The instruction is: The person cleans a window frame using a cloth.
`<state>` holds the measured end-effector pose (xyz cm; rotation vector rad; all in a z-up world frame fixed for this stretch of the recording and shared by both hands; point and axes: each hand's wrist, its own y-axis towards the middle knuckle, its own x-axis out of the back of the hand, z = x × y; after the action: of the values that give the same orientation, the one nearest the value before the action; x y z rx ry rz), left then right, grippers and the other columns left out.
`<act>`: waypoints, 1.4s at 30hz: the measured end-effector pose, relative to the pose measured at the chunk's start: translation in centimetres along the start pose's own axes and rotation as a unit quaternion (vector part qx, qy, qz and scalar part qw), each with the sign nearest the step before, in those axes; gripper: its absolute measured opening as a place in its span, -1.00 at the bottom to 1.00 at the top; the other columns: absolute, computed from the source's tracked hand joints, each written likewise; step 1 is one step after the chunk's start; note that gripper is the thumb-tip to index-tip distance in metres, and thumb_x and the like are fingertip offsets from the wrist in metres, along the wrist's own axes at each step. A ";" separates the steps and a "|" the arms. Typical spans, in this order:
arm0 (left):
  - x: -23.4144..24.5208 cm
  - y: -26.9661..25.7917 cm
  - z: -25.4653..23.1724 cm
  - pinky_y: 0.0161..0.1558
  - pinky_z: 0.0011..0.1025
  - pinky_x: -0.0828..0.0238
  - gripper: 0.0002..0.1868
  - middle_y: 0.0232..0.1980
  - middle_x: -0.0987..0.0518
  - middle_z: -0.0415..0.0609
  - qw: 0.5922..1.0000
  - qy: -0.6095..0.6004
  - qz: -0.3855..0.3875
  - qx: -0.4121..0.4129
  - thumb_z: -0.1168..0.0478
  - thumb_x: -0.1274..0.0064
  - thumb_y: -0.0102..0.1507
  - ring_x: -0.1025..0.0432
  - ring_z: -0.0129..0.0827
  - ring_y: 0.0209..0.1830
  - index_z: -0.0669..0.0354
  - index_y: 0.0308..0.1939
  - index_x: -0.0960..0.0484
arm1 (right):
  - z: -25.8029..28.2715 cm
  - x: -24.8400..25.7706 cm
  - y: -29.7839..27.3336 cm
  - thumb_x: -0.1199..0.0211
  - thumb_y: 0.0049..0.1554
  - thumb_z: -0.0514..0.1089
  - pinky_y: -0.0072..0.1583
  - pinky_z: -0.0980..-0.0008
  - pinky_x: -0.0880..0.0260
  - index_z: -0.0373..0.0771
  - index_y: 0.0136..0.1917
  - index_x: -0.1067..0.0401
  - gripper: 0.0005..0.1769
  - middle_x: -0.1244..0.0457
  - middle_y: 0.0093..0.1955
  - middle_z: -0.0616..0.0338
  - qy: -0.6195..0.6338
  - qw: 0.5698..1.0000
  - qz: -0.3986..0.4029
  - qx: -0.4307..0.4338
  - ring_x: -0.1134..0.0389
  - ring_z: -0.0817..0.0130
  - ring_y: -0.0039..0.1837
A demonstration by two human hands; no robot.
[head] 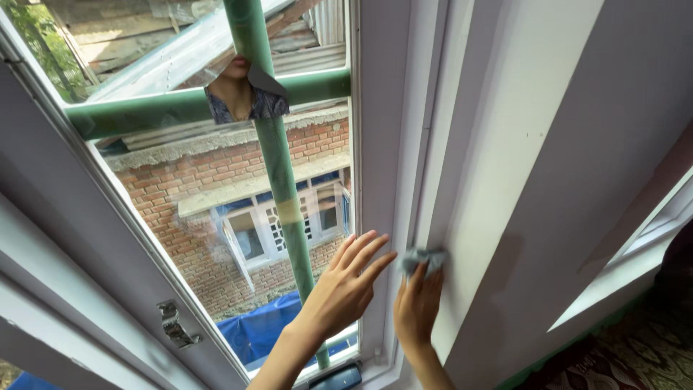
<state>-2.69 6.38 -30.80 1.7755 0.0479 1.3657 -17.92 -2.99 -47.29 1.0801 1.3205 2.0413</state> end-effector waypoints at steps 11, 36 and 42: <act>0.1 -0.6 -0.6 0.48 -0.04 -0.21 -0.45 0.35 -0.43 0.06 0.984 -0.124 -0.102 0.073 0.54 0.08 0.18 -0.24 0.02 0.50 0.15 0.25 -0.50 | 1.9 4.1 19.7 0.28 0.57 0.21 0.67 -0.20 0.00 -0.24 0.78 0.16 -0.29 0.30 0.69 -0.39 -0.090 0.993 -0.062 0.032 0.17 -0.34 0.71; -15.5 -32.6 -10.3 0.26 -0.16 -0.33 -0.62 0.13 -0.56 0.14 0.826 -0.323 0.054 0.458 0.45 0.08 0.25 -0.40 0.02 0.29 0.22 0.15 -0.55 | -2.0 -9.9 -38.8 -0.08 0.28 -0.17 0.43 -0.10 -0.18 -0.35 0.62 0.12 -0.25 0.16 0.55 -0.53 -0.036 0.863 0.355 -0.358 -0.05 -0.38 0.51; -13.2 -38.5 -12.7 0.18 -0.26 -0.39 -0.69 0.07 -0.61 0.04 0.740 -0.315 0.025 0.593 0.38 0.16 0.33 -0.48 -0.13 0.16 0.20 0.13 -0.57 | -8.1 -5.5 -38.1 -0.07 0.30 -0.01 0.29 0.12 -0.40 -0.30 0.16 -0.48 -0.65 -0.38 0.13 -0.02 0.148 0.696 0.376 -0.593 -0.44 0.11 0.18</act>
<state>-0.70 31.19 -65.43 3.2428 0.6250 0.6105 -22.31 4.71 -85.66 0.6227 -0.6699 2.9047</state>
